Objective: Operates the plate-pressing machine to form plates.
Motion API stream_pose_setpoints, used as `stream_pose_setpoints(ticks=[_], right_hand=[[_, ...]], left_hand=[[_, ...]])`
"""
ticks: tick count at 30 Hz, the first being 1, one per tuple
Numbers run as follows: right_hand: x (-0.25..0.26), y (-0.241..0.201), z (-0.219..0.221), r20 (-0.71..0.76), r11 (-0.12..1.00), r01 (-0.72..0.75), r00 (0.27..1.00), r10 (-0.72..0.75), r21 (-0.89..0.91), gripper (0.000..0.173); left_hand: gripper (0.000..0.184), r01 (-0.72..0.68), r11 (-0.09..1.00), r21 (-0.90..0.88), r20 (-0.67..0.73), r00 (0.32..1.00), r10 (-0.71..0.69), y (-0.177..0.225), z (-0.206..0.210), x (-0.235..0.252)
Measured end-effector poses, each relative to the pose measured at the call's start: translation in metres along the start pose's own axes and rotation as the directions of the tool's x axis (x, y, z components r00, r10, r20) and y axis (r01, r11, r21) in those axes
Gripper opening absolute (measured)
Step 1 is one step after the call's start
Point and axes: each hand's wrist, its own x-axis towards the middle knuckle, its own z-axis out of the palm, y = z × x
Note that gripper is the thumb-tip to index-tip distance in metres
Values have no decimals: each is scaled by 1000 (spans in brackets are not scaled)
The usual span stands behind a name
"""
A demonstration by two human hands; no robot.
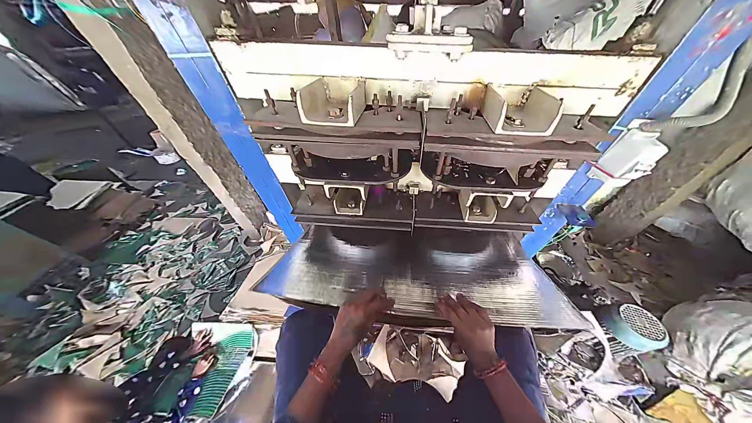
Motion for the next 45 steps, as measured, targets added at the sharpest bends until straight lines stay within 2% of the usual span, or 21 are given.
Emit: stream_pose_setpoints(ticks=[3,6,8,11,14,15,18,19,20,21,22,24,25,26,28,29,32,36,39,42,45], right_hand=[[9,4,21,-42,997,-73,996,75,34,37],[-9,5,33,-30,994,-107,994,108,37,30],[-18,4,38,24,994,-99,995,98,41,32],[-15,9,42,57,996,-80,995,78,38,35],[8,28,56,96,989,-125,988,117,74,37],[19,32,60,156,979,-173,975,155,110,42],[54,57,75,443,952,-265,879,174,152,43],[65,68,81,560,947,-279,815,146,158,39],[76,78,87,676,939,-306,726,123,157,44],[83,87,96,724,939,-310,681,111,148,51],[84,92,103,723,942,-308,681,120,134,54],[72,95,117,574,942,-314,796,193,118,49],[66,96,119,512,936,-340,822,248,93,48],[64,95,117,485,923,-381,818,308,55,49],[69,92,105,486,878,-478,761,428,-25,57],[72,92,103,475,860,-507,744,469,-54,57],[81,97,109,492,822,-563,693,528,-88,44],[85,106,129,490,835,-544,708,509,-83,39],[84,103,136,500,839,-533,700,509,-109,41],[86,99,132,549,835,-531,659,514,-145,45],[82,99,130,529,842,-524,682,505,-127,44]], left_hand=[[21,-2,1000,29,-3,1000,2,-11,6,17],[20,-23,997,71,-60,998,28,-14,29,0],[19,-21,992,121,-104,994,33,-20,45,-16],[27,66,964,259,-182,983,-18,-23,48,-23],[25,141,930,339,-238,969,-60,-36,48,-7],[24,158,930,333,-198,976,-95,-41,47,0],[31,241,920,310,118,950,-288,-64,43,29],[35,243,915,321,216,922,-321,-75,44,40],[38,242,911,335,301,888,-347,-86,45,50],[41,233,906,353,352,864,-359,-96,46,60],[42,232,900,369,382,845,-374,-105,46,69],[44,247,888,387,321,867,-381,-118,49,79],[46,268,885,382,254,890,-379,-122,50,81],[46,305,883,357,173,907,-383,-124,52,81],[37,397,864,309,58,899,-433,-116,54,79],[34,441,849,290,68,876,-478,-109,54,79],[40,469,825,316,236,803,-547,-92,57,87],[51,424,828,366,263,807,-529,-109,73,87],[50,417,847,331,198,847,-494,-124,77,84],[53,443,826,349,242,809,-536,-124,78,87],[55,446,818,362,254,797,-547,-123,80,88]])
